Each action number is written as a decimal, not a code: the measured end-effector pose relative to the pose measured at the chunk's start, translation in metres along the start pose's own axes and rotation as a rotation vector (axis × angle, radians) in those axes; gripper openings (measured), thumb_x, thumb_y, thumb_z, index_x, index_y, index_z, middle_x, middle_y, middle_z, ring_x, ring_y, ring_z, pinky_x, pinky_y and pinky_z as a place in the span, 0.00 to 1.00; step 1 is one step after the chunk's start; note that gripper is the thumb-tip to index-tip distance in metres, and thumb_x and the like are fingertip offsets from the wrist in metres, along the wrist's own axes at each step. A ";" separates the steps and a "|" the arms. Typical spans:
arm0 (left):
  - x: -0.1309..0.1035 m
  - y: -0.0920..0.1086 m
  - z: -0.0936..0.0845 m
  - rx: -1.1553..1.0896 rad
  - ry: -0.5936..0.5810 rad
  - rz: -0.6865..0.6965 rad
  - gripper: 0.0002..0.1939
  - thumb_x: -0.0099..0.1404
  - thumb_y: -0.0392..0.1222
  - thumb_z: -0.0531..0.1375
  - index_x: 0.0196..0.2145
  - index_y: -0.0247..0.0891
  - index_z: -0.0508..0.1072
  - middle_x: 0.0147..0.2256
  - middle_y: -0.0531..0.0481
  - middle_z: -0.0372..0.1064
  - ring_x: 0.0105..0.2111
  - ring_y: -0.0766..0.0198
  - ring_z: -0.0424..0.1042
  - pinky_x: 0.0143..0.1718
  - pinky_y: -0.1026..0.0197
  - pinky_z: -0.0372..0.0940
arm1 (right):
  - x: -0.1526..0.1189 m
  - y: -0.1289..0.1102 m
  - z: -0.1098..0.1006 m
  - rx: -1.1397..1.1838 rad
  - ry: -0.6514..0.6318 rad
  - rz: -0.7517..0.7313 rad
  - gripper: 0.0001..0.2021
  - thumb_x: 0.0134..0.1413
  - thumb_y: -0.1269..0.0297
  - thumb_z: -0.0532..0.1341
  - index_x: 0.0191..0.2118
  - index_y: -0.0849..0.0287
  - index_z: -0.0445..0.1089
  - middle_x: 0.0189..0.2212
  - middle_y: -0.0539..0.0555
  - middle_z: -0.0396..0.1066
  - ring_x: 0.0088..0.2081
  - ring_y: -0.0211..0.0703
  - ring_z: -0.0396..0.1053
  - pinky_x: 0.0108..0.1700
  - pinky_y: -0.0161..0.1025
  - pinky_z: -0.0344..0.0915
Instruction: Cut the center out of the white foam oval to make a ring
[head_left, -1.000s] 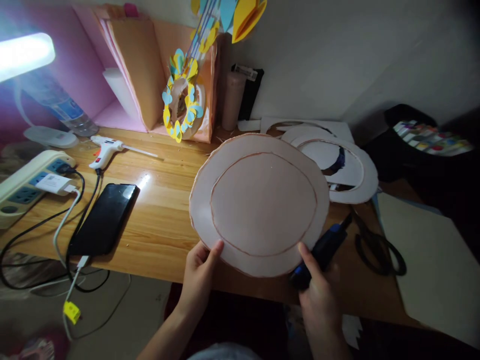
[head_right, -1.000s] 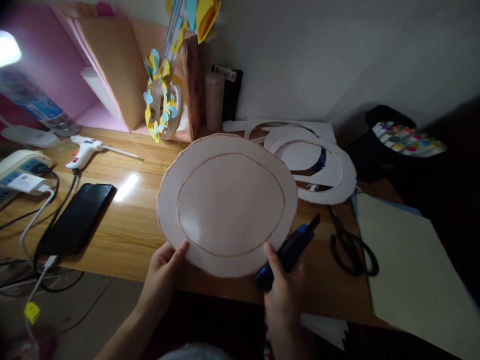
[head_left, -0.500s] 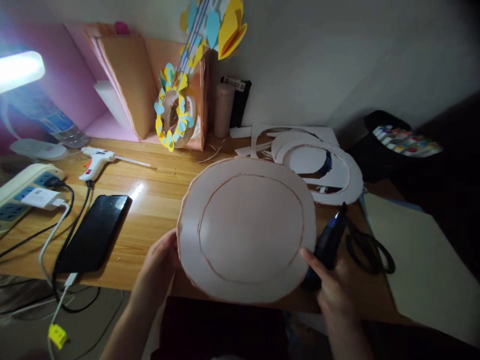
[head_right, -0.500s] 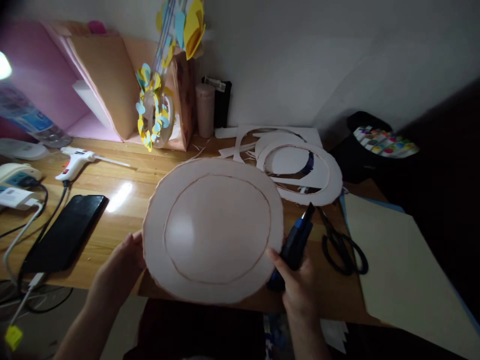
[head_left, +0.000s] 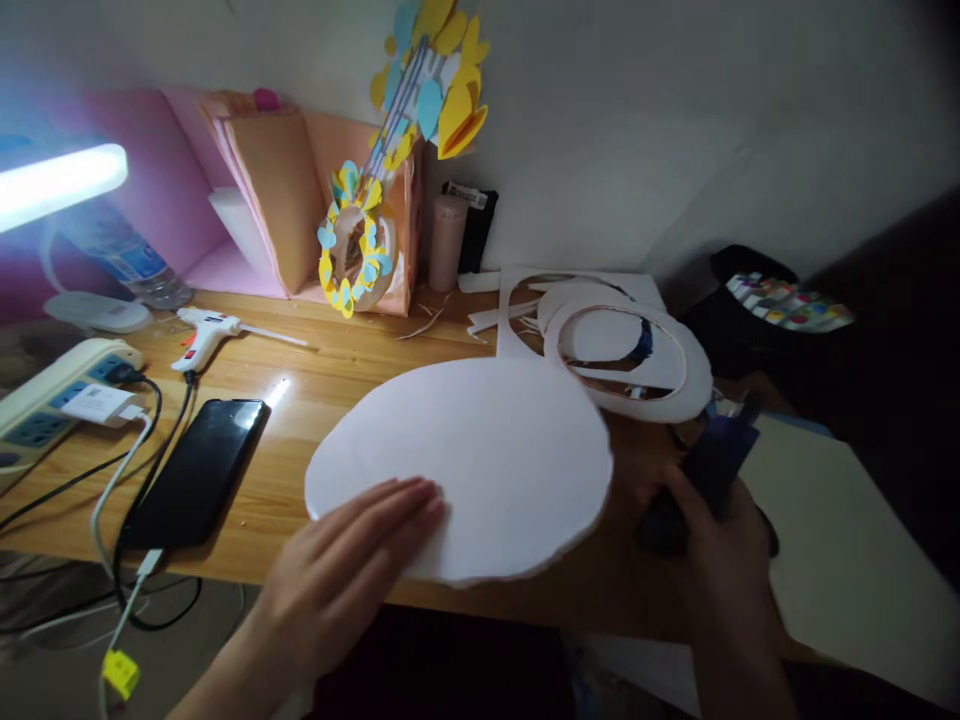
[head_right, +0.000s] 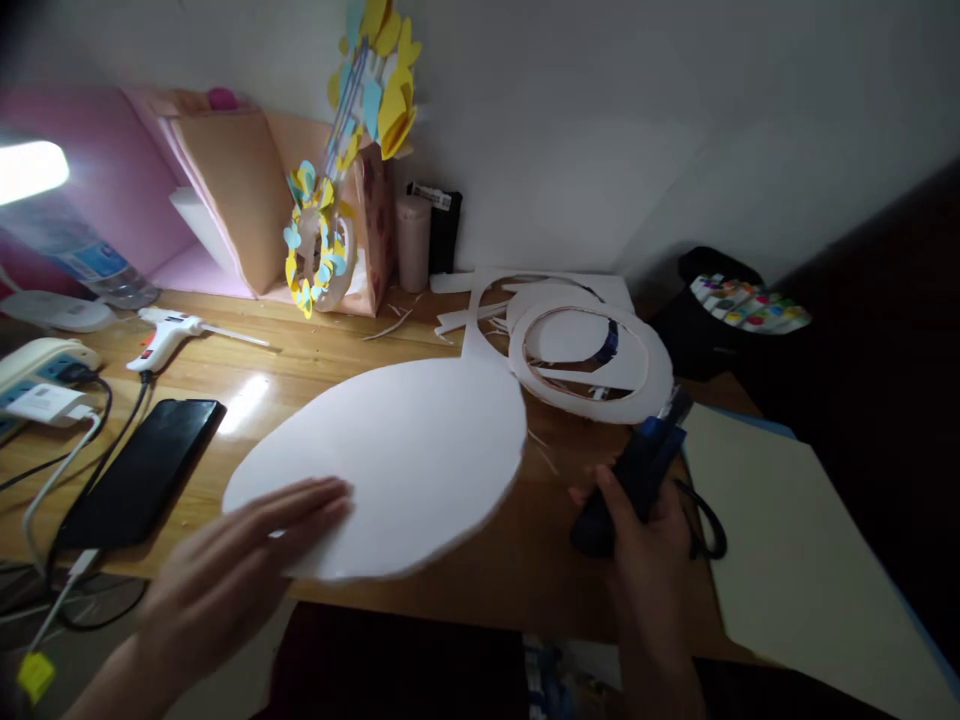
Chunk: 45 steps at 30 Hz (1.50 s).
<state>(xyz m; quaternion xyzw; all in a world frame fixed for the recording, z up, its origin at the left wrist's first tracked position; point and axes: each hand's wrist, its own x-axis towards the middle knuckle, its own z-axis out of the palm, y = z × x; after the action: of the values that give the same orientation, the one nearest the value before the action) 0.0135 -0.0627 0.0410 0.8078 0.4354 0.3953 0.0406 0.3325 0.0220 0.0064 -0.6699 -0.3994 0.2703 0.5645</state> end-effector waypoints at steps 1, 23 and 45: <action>-0.006 0.000 0.008 0.080 -0.065 0.104 0.22 0.68 0.31 0.51 0.58 0.38 0.65 0.49 0.45 0.74 0.50 0.59 0.71 0.53 0.59 0.66 | 0.000 0.001 -0.004 0.032 -0.011 0.028 0.20 0.40 0.50 0.69 0.37 0.55 0.67 0.26 0.49 0.70 0.21 0.40 0.68 0.28 0.41 0.68; -0.059 0.000 0.058 0.074 -0.039 -0.217 0.17 0.63 0.44 0.61 0.48 0.36 0.70 0.43 0.42 0.76 0.43 0.59 0.75 0.45 0.58 0.71 | -0.058 -0.033 0.034 -0.564 -1.106 -0.329 0.20 0.61 0.61 0.53 0.59 0.48 0.63 0.53 0.53 0.70 0.51 0.49 0.70 0.48 0.45 0.69; -0.064 -0.029 0.061 0.196 0.066 -0.338 0.14 0.64 0.30 0.58 0.47 0.33 0.73 0.46 0.42 0.75 0.48 0.56 0.73 0.49 0.53 0.70 | -0.137 -0.052 0.071 -0.904 -1.117 -0.421 0.28 0.58 0.73 0.45 0.64 0.67 0.57 0.42 0.65 0.76 0.37 0.51 0.76 0.39 0.44 0.72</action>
<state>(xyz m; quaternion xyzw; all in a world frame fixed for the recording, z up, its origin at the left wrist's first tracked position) 0.0158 -0.0752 -0.0515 0.7100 0.6021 0.3650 0.0134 0.1895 -0.0529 0.0292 -0.5090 -0.8185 0.2661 -0.0130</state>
